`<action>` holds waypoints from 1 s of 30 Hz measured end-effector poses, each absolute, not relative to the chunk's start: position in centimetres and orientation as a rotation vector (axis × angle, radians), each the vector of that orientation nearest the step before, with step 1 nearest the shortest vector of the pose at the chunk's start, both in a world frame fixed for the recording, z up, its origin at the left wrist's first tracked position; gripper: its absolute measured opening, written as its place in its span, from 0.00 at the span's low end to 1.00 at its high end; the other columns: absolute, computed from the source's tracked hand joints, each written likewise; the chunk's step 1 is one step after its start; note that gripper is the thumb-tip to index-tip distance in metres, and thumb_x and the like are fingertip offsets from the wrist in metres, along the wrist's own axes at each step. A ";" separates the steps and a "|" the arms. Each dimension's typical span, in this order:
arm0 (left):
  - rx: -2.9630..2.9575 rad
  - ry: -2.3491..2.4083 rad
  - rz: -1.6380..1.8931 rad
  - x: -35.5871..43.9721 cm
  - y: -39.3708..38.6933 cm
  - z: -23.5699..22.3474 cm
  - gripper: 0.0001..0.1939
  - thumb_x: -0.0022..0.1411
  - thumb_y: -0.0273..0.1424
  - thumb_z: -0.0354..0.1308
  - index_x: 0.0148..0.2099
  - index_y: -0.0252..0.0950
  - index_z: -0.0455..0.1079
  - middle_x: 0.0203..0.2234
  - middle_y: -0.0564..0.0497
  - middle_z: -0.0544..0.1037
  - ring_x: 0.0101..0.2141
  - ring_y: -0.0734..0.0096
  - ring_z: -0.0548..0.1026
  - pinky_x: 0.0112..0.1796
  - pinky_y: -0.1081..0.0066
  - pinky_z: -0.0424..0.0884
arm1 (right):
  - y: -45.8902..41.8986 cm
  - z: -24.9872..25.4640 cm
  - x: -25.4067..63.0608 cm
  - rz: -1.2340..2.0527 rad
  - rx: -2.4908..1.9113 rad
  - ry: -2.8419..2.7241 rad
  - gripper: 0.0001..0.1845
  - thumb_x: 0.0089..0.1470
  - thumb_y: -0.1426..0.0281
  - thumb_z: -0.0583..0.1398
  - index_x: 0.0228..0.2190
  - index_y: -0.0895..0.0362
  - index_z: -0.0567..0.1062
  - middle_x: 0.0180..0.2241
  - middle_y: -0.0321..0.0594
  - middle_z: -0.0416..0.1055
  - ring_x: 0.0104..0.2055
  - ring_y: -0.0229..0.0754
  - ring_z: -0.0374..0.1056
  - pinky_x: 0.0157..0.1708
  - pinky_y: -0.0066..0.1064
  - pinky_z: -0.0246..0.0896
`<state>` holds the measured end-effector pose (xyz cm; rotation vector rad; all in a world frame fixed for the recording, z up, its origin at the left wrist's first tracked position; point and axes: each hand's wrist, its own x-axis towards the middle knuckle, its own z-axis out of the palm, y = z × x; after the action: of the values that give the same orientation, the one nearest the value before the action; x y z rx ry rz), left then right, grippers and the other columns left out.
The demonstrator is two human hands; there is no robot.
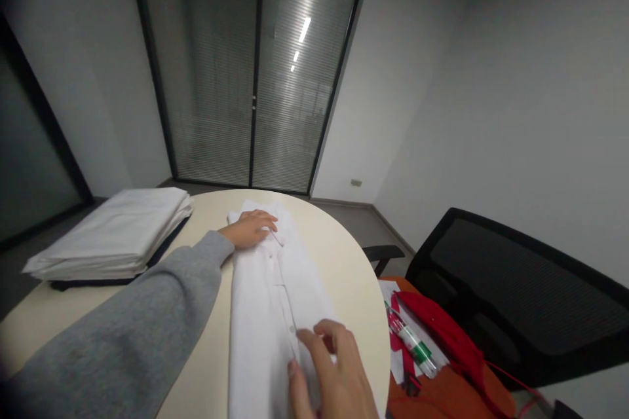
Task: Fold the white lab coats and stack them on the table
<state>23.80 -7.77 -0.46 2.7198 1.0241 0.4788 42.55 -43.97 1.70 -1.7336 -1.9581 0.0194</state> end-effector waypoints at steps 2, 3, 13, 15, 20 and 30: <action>2.739 1.037 0.458 23.2 -7.5 -0.1 0.20 0.63 0.26 0.54 0.51 0.52 0.79 0.63 0.59 0.73 0.64 0.57 0.62 0.64 0.46 0.49 | -41.6 2.2 40.8 0.050 -1.716 -2.075 0.20 0.64 0.64 0.59 0.57 0.49 0.75 0.58 0.51 0.70 0.58 0.54 0.69 0.57 0.47 0.69; 2.746 1.034 0.427 23.0 -7.4 -0.1 0.21 0.63 0.25 0.54 0.51 0.53 0.79 0.63 0.60 0.73 0.64 0.56 0.62 0.63 0.46 0.49 | -40.6 2.1 39.9 0.098 -1.713 -2.147 0.23 0.64 0.64 0.60 0.59 0.48 0.73 0.62 0.49 0.67 0.63 0.56 0.66 0.61 0.50 0.66; 2.748 1.046 0.429 22.8 -6.1 -2.4 0.06 0.68 0.32 0.57 0.41 0.45 0.76 0.53 0.54 0.80 0.57 0.57 0.67 0.54 0.52 0.56 | -38.3 -3.2 38.1 0.442 -1.644 -2.512 0.36 0.67 0.51 0.56 0.70 0.48 0.60 0.73 0.42 0.52 0.73 0.61 0.49 0.72 0.58 0.43; 2.749 1.051 0.443 22.8 -6.1 -2.2 0.08 0.70 0.32 0.55 0.43 0.45 0.76 0.51 0.53 0.80 0.55 0.58 0.68 0.53 0.53 0.57 | -38.4 -3.3 38.1 0.411 -1.654 -2.513 0.35 0.66 0.51 0.57 0.69 0.48 0.62 0.72 0.43 0.54 0.73 0.61 0.51 0.71 0.59 0.45; 2.784 1.109 0.506 23.1 -7.0 -1.9 0.12 0.73 0.32 0.49 0.45 0.41 0.74 0.52 0.45 0.78 0.57 0.53 0.66 0.56 0.50 0.54 | -38.5 -3.8 37.5 0.300 -1.682 -2.488 0.34 0.65 0.54 0.60 0.68 0.48 0.64 0.71 0.42 0.57 0.70 0.61 0.55 0.70 0.56 0.51; 2.658 1.167 0.520 22.3 -5.8 -2.1 0.19 0.70 0.30 0.48 0.55 0.52 0.75 0.61 0.57 0.74 0.61 0.59 0.66 0.60 0.55 0.60 | -39.0 -1.0 37.1 0.414 -1.709 -2.293 0.28 0.61 0.60 0.63 0.61 0.47 0.72 0.68 0.39 0.62 0.66 0.57 0.59 0.67 0.49 0.57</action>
<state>22.27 -5.76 -2.05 2.6576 1.1672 0.5197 37.06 -39.04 -1.03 -1.7092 -2.2927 0.4139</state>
